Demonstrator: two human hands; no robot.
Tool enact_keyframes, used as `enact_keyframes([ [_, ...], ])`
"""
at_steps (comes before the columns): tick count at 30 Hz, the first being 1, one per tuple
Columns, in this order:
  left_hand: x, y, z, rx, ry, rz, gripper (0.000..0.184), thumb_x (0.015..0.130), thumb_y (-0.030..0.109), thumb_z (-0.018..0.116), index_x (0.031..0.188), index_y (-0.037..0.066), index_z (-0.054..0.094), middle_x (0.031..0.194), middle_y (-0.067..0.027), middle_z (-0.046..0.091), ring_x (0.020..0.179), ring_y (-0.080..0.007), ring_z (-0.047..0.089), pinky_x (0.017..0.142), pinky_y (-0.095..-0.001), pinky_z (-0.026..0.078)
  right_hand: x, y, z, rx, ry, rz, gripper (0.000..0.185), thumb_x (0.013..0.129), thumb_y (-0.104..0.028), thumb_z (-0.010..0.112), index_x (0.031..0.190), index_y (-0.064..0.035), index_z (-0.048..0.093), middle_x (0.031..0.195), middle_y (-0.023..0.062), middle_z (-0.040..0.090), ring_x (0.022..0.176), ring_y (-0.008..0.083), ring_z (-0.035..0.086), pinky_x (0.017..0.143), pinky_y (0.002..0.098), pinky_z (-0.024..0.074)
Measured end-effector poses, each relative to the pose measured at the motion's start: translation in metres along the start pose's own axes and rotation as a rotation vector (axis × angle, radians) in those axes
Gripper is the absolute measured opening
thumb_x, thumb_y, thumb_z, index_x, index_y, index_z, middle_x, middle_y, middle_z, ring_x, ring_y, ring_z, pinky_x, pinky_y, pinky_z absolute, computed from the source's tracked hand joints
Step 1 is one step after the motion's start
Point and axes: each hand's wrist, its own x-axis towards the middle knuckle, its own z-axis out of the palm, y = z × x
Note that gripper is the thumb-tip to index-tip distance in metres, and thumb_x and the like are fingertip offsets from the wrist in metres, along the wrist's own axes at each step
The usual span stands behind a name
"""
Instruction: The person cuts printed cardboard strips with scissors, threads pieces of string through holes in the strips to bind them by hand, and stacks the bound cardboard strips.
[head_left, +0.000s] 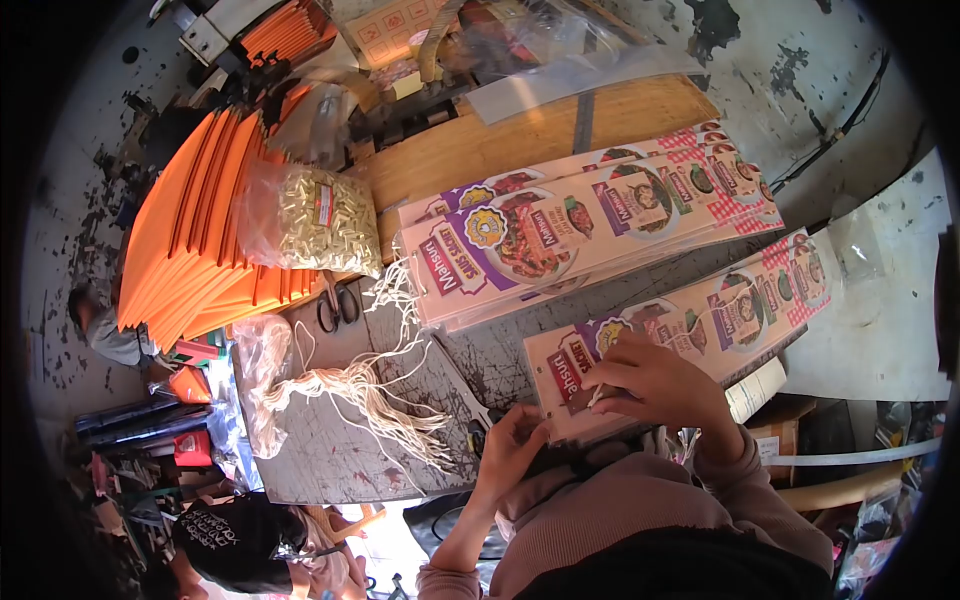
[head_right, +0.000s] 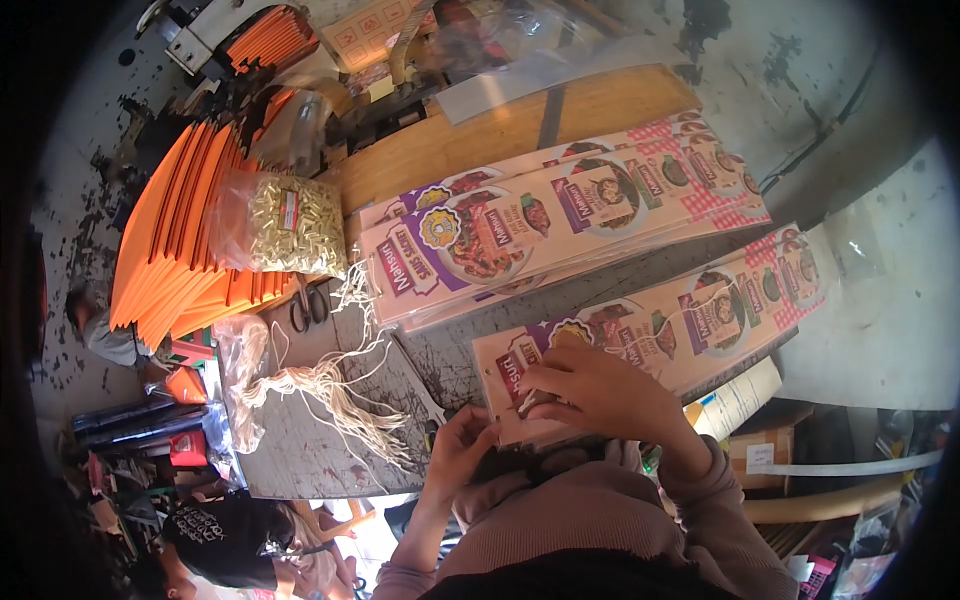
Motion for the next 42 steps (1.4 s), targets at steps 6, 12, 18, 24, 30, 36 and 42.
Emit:
enact_keyframes([
  [6, -0.002, 0.003, 0.000, 0.011, 0.008, 0.007, 0.020, 0.085, 0.007, 0.057, 0.102, -0.004, 0.054, 0.090, -0.0078, 0.063, 0.082, -0.0090, 0.057, 0.073, -0.0214, 0.046, 0.005, -0.004, 0.010, -0.002, -0.043, -0.031, 0.024, 0.079, -0.026, 0.060, 0.096, -0.0089, 0.054, 0.087, 0.0085, 0.050, 0.090, 0.0273, 0.046, 0.079, 0.0373, 0.0405],
  [12, -0.002, 0.001, 0.002, 0.070, 0.041, 0.047, 0.024, 0.084, 0.007, 0.058, 0.104, -0.004, 0.055, 0.091, -0.0092, 0.064, 0.085, -0.0102, 0.059, 0.074, -0.0224, 0.047, 0.010, -0.019, 0.026, -0.124, 0.028, -0.067, 0.023, 0.077, -0.028, 0.063, 0.091, -0.0099, 0.058, 0.080, 0.0046, 0.052, 0.083, 0.0244, 0.051, 0.070, 0.0350, 0.0448],
  [18, -0.004, 0.010, 0.005, 0.046, 0.106, 0.131, 0.029, 0.082, 0.004, 0.058, 0.109, -0.004, 0.051, 0.090, -0.0101, 0.064, 0.084, -0.0102, 0.059, 0.074, -0.0224, 0.047, 0.017, -0.015, 0.026, -0.112, 0.068, -0.126, 0.026, 0.077, -0.030, 0.064, 0.090, -0.0093, 0.057, 0.076, 0.0053, 0.052, 0.078, 0.0240, 0.052, 0.064, 0.0341, 0.0442],
  [24, -0.001, 0.000, 0.001, 0.091, 0.054, 0.034, 0.033, 0.083, 0.006, 0.059, 0.113, -0.004, 0.050, 0.088, -0.0096, 0.064, 0.081, -0.0098, 0.059, 0.075, -0.0230, 0.048, 0.016, 0.007, -0.012, -0.048, 0.388, 0.100, 0.022, 0.078, -0.022, 0.063, 0.091, -0.0058, 0.055, 0.078, 0.0083, 0.056, 0.069, 0.0269, 0.053, 0.060, 0.0325, 0.0427],
  [30, -0.001, -0.003, -0.003, 0.077, -0.007, -0.011, 0.035, 0.083, 0.007, 0.059, 0.114, -0.004, 0.049, 0.087, -0.0081, 0.062, 0.083, -0.0096, 0.058, 0.075, -0.0229, 0.046, 0.017, 0.080, 0.000, 0.032, 0.374, 0.288, 0.024, 0.081, -0.018, 0.060, 0.097, -0.0030, 0.050, 0.091, 0.0151, 0.057, 0.083, 0.0347, 0.054, 0.073, 0.0409, 0.0419],
  [36, -0.001, 0.000, 0.000, -0.119, 0.046, -0.015, 0.025, 0.083, 0.007, 0.060, 0.104, -0.003, 0.052, 0.088, -0.0075, 0.061, 0.085, -0.0093, 0.056, 0.075, -0.0210, 0.044, 0.019, 0.049, 0.009, -0.333, 0.515, 0.524, 0.024, 0.082, -0.015, 0.055, 0.103, -0.0040, 0.049, 0.098, 0.0154, 0.049, 0.090, 0.0359, 0.051, 0.076, 0.0414, 0.0433],
  [42, -0.002, 0.006, 0.002, -0.103, 0.041, -0.054, 0.016, 0.084, 0.005, 0.058, 0.097, -0.002, 0.054, 0.084, -0.0035, 0.061, 0.076, -0.0071, 0.055, 0.069, -0.0196, 0.043, -0.001, 0.014, 0.027, -0.160, 0.169, 0.171, 0.028, 0.080, -0.009, 0.053, 0.106, -0.0033, 0.049, 0.098, 0.0147, 0.048, 0.093, 0.0331, 0.050, 0.076, 0.0387, 0.0445],
])
